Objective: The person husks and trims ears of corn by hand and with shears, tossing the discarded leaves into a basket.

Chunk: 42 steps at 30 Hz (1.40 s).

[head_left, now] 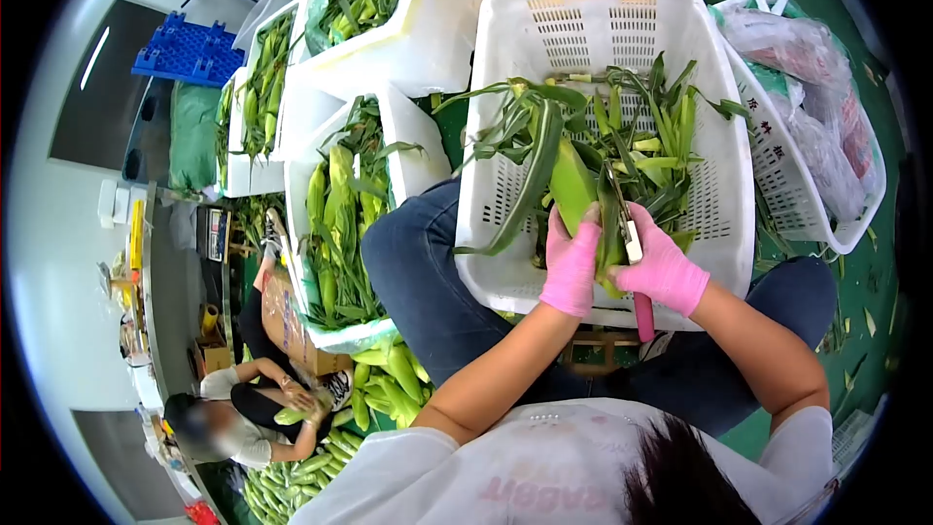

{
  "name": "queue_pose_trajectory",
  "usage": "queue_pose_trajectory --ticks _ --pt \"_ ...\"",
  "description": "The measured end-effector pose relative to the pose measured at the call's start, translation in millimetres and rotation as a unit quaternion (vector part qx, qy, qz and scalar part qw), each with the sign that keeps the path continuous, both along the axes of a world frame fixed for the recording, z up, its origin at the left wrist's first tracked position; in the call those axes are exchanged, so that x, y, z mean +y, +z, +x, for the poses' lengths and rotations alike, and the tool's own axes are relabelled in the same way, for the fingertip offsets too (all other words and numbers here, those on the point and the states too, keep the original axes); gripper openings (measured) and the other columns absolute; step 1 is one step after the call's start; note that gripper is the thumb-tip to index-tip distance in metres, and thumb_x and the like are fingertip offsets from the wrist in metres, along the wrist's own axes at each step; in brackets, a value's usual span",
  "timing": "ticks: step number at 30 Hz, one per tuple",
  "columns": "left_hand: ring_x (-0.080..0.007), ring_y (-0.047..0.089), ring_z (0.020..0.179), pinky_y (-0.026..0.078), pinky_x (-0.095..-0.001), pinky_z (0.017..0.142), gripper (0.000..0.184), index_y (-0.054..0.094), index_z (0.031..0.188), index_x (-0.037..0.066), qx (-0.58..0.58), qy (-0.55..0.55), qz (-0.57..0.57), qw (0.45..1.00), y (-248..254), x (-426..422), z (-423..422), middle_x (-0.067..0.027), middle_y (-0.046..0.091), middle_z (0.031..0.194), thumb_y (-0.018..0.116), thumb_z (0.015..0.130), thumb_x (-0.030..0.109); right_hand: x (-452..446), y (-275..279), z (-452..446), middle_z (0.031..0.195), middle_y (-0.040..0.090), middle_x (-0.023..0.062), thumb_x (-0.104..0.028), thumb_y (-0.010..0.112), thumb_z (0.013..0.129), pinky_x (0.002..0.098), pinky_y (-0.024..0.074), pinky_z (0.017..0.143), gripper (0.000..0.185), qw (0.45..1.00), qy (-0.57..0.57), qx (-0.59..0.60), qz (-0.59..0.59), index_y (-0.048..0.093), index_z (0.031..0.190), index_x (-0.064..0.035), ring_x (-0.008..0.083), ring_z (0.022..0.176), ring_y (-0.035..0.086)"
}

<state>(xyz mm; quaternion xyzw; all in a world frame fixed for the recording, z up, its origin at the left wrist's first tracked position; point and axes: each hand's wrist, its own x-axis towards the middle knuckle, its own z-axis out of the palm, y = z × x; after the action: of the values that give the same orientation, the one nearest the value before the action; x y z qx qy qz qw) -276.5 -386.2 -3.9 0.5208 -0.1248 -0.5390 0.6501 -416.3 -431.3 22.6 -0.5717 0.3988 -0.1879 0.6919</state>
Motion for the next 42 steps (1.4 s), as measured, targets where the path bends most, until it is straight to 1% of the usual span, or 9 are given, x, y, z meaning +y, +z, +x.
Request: queue_pose_trajectory --ticks 9,17,23,28,31,34,36,40,42 --pt "-0.0221 0.054 0.122 0.046 -0.0355 0.105 0.091 0.029 0.153 0.004 -0.066 0.060 -0.065 0.994 24 3 5 -0.0113 0.050 0.139 0.085 0.086 0.031 9 -15 -1 0.114 0.066 0.0185 -0.012 0.072 0.075 0.0355 0.0520 0.094 0.073 0.998 0.020 -0.005 -0.066 0.043 0.140 0.0042 0.0268 0.103 0.065" --pt "-0.0213 0.058 0.118 0.049 -0.0379 0.103 0.078 0.035 0.147 0.005 0.079 -0.056 -0.074 0.993 37 13 17 -0.0090 0.057 0.131 0.082 0.088 0.027 -2 9 -12 0.094 0.064 0.0100 -0.008 0.065 0.079 0.0341 0.0527 0.080 0.052 1.000 -0.005 0.006 0.001 0.052 0.128 -0.0003 0.0198 0.083 0.060" --pt "-0.0221 0.056 0.121 0.049 -0.0374 0.104 0.083 0.032 0.149 0.007 -0.026 0.051 -0.051 0.997 33 8 7 -0.0093 0.053 0.135 0.084 0.087 0.027 12 -7 1 0.114 0.064 0.0170 -0.015 0.079 0.071 0.0361 0.0526 0.094 0.078 0.992 -0.002 -0.019 -0.124 0.045 0.139 -0.0018 0.0272 0.103 0.066" --pt "-0.0229 0.050 0.128 0.044 -0.0377 0.109 0.099 0.022 0.156 0.008 -0.095 0.048 -0.067 0.992 24 9 2 -0.0105 0.047 0.142 0.087 0.083 0.029 4 6 0 0.114 0.065 0.0161 -0.014 0.079 0.071 0.0350 0.0522 0.093 0.077 0.993 0.006 0.032 -0.117 0.045 0.138 -0.0001 0.0253 0.102 0.065" --pt "-0.0260 0.054 0.125 0.046 -0.0398 0.108 0.086 0.033 0.152 0.006 -0.079 0.004 -0.082 0.993 29 12 4 -0.0104 0.053 0.139 0.078 0.089 0.045 4 -18 -4 0.110 0.065 0.0128 -0.009 0.073 0.073 0.0322 0.0527 0.089 0.071 0.994 -0.014 -0.021 -0.110 0.046 0.137 0.0009 0.0199 0.097 0.064" --pt "-0.0308 0.060 0.121 0.048 -0.0418 0.108 0.077 0.046 0.145 0.007 0.224 -0.056 -0.052 0.972 34 11 35 -0.0106 0.061 0.133 0.063 0.093 0.061 -14 17 -14 0.107 0.064 0.0120 -0.006 0.069 0.074 0.0320 0.0528 0.085 0.065 0.999 -0.020 0.021 0.029 0.047 0.135 0.0030 0.0199 0.094 0.062" --pt "-0.0341 0.061 0.124 0.052 -0.0530 0.101 0.069 0.053 0.142 0.012 0.335 -0.039 -0.027 0.941 22 15 63 -0.0121 0.062 0.137 0.056 0.094 0.061 -32 13 -24 0.107 0.064 0.0133 -0.007 0.066 0.074 0.0325 0.0522 0.083 0.061 0.997 -0.024 0.050 -0.045 0.051 0.133 0.0032 0.0209 0.091 0.061" --pt "-0.0299 0.065 0.109 0.056 -0.0488 0.087 0.069 0.054 0.139 0.014 0.350 -0.087 -0.072 0.930 18 25 89 -0.0127 0.064 0.127 0.059 0.092 0.065 -69 -3 -45 0.115 0.067 0.0229 -0.015 0.076 0.073 0.0406 0.0543 0.089 0.060 0.879 -0.016 0.317 -0.357 0.055 0.127 -0.0013 0.0360 0.099 0.068" --pt "-0.0289 0.067 0.101 0.057 -0.0466 0.083 0.071 0.054 0.138 0.014 0.277 -0.125 -0.080 0.949 11 33 97 -0.0132 0.064 0.124 0.060 0.091 0.067 -75 22 -46 0.116 0.066 0.0244 -0.020 0.083 0.070 0.0425 0.0541 0.090 0.063 0.854 -0.001 0.430 -0.293 0.056 0.124 -0.0029 0.0400 0.103 0.066"
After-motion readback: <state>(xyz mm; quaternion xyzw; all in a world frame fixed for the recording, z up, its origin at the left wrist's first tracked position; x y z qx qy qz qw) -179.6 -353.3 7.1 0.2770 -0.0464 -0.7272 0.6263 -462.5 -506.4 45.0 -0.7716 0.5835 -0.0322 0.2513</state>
